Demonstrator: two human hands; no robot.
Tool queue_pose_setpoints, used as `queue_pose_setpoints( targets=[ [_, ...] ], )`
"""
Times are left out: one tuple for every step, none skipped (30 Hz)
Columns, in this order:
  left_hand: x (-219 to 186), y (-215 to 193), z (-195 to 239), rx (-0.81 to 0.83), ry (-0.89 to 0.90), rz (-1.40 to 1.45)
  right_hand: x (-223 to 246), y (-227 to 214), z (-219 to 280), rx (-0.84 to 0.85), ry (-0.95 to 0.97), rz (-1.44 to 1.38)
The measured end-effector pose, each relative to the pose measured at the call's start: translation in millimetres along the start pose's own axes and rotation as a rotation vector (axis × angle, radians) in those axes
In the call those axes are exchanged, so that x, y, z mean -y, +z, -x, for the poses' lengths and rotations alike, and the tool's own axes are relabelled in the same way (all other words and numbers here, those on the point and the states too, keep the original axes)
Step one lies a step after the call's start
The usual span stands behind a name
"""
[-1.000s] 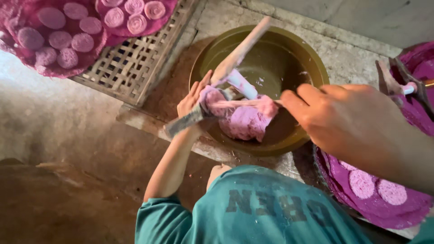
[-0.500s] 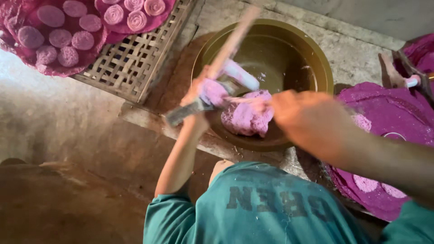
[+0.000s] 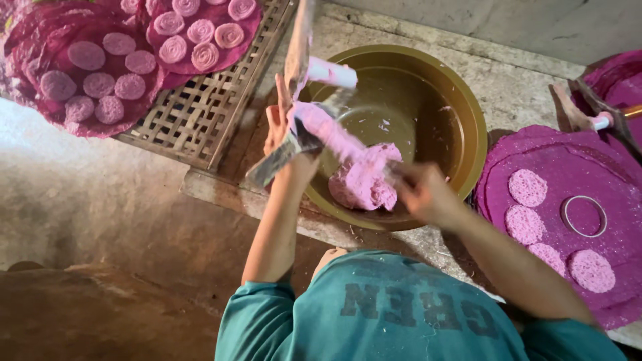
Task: The person scoops pink dough from a large bowl using a wooden stick and places it into a circular metal mold on a pink mat. They press the dough into the mold with a wooden tool to form round discs, then remove the discs and arrange them on the mat. The process is repeated multiple times.
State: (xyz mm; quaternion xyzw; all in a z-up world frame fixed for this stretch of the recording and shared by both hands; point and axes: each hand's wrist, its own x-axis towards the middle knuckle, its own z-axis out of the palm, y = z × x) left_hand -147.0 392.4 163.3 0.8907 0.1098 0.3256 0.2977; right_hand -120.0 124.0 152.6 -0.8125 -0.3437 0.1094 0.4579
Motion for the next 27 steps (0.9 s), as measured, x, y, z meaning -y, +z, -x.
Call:
queue_pose_setpoints(
  targets=[
    [-4, 2, 1, 0.007, 0.046, -0.039, -4, -6, -7, -0.05, 0.017, 0.049],
    [-10, 4, 5, 0.005, 0.049, -0.027, -7, -7, -16, -0.094, 0.035, 0.098],
    [-13, 5, 8, 0.002, 0.049, -0.013, -9, -4, -20, -0.137, 0.052, 0.148],
    [-16, 6, 10, -0.016, 0.037, 0.027, -9, 3, -25, -0.143, 0.046, 0.154],
    [-16, 6, 9, -0.004, 0.047, 0.006, -6, 15, -28, -0.15, 0.039, 0.159],
    [-15, 7, 7, 0.009, 0.053, -0.017, -4, 26, -24, -0.152, 0.034, 0.164],
    [-11, 8, 6, 0.022, 0.059, -0.04, -1, 35, -20, -0.134, 0.032, 0.152],
    [-6, 9, 4, 0.014, 0.071, -0.039, 3, 41, -12, -0.115, 0.035, 0.138],
    [0, 10, 4, 0.006, 0.084, -0.037, 8, 41, -6, -0.095, 0.039, 0.125],
    [8, 10, 3, -0.003, 0.098, -0.036, 11, 37, -2, -0.021, 0.151, 0.174],
    [16, 11, 1, 0.01, 0.104, -0.101, 15, 26, 0, 0.054, 0.263, 0.222],
    [22, 13, -3, 0.025, 0.119, -0.165, 17, 15, -2, 0.122, 0.377, 0.266],
    [29, 14, -7, 0.041, 0.135, -0.229, 18, -2, -9, 0.115, 0.288, 0.18],
    [34, 15, -8, 0.064, 0.217, -0.314, 17, -21, -14, 0.108, 0.202, 0.097],
    [38, 17, -10, 0.086, 0.3, -0.399, 14, -37, -24, 0.098, 0.062, 0.164],
    [41, 18, -10, 0.11, 0.382, -0.482, 12, -53, -31, 0.09, -0.074, 0.231],
    [43, 19, -11, 0.135, 0.399, -0.474, 10, -60, -31, 0.16, 0.015, 0.255],
    [45, 20, -15, 0.156, 0.417, -0.468, 9, -66, -36, 0.229, 0.098, 0.28],
    [48, 22, -21, 0.177, 0.435, -0.462, 7, -73, -38, 0.298, 0.182, 0.303],
    [55, 22, -24, 0.142, 0.358, -0.302, 5, -74, -36, 0.314, 0.175, 0.212],
    [64, 20, -27, 0.107, 0.278, -0.143, 2, -72, -35, 0.329, 0.168, 0.121],
    [74, 20, -18, 0.091, 0.183, 0.012, -1, -67, -23, 0.353, 0.177, 0.016],
    [81, 21, -7, 0.05, 0.225, 0.091, -5, -56, -14, 0.394, 0.187, 0.092],
    [88, 21, -4, -0.003, 0.279, 0.171, -9, -46, -13, 0.426, 0.184, 0.175],
    [91, 23, 1, -0.057, 0.333, 0.253, -10, -40, -10, 0.458, 0.18, 0.259],
    [88, 28, 10, 0.021, 0.118, 0.607, -12, -36, -8, 0.547, 0.339, 0.203],
    [81, 33, 21, 0.101, -0.113, 0.951, -13, -33, -6, 0.635, 0.498, 0.145]
  ],
)
